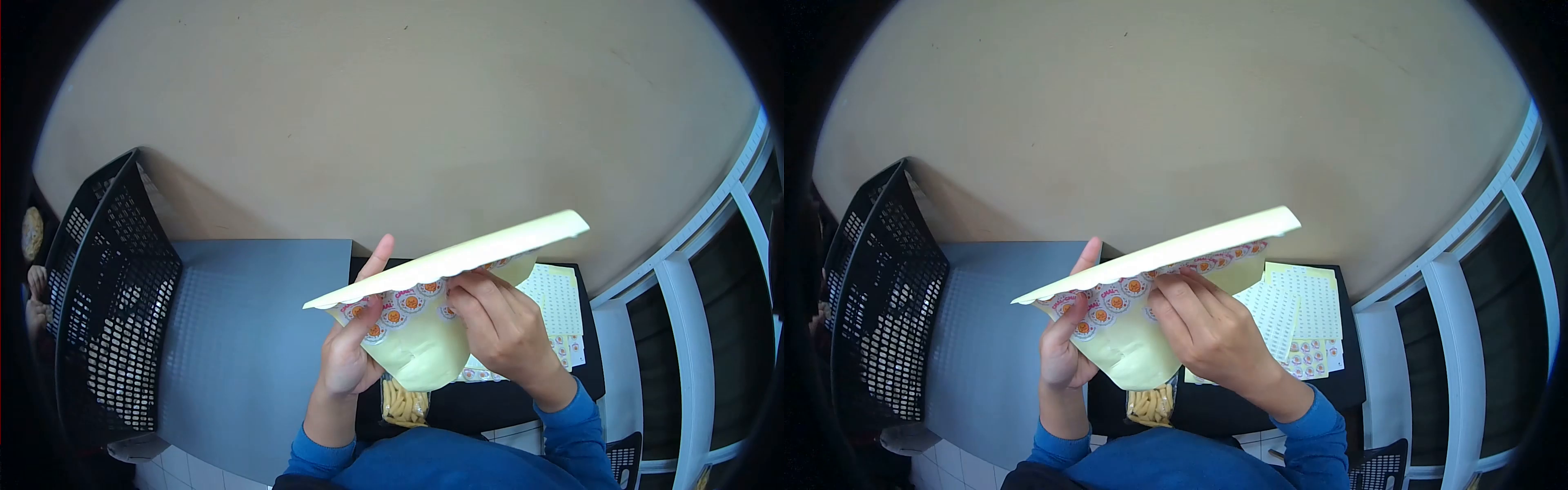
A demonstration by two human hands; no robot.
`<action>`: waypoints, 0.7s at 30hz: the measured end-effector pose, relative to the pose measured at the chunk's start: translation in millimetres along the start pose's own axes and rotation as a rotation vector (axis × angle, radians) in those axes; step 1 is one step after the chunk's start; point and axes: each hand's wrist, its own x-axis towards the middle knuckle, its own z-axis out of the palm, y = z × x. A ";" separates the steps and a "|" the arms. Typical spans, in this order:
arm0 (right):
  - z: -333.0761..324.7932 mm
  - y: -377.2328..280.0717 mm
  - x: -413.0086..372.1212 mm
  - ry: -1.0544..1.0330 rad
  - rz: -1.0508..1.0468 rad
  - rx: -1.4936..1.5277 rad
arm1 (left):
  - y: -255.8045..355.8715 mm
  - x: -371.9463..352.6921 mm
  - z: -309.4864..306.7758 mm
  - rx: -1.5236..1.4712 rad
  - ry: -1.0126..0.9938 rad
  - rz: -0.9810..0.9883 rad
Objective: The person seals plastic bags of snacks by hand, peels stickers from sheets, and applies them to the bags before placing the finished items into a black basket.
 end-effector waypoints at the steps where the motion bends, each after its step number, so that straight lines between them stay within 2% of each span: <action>1: -0.6 -1.3 -0.7 -0.001 -0.003 0.000 | 0.2 -0.4 -1.2 0.017 -0.012 0.007; 7: -3.6 -1.7 -6.7 -0.037 0.011 -0.037 | 1.3 -1.1 -3.5 0.012 -0.049 0.014; 9: -4.2 0.6 -6.1 -0.027 0.003 0.054 | 2.1 -0.6 -2.2 0.004 -0.053 0.010; 10: -4.1 1.1 -4.7 -0.027 0.004 0.052 | 4.5 -0.6 1.4 -0.002 0.008 -0.013; 13: -3.2 -0.9 -0.2 0.100 0.024 0.182 | 9.0 -4.0 1.3 0.021 0.088 -0.063; 15: -2.5 -3.7 0.6 0.177 0.154 0.245 | 11.5 -5.1 2.5 -0.001 0.065 -0.049; 19: -5.2 1.4 1.7 0.142 0.101 0.249 | 9.4 -15.8 -11.4 0.047 0.077 -0.017; 20: -4.9 2.1 1.0 0.165 0.079 0.260 | 11.6 -18.5 -14.3 0.230 0.000 0.021; 21: -4.6 2.6 0.8 0.188 0.056 0.272 | 5.9 -17.0 -12.4 0.231 -0.001 0.022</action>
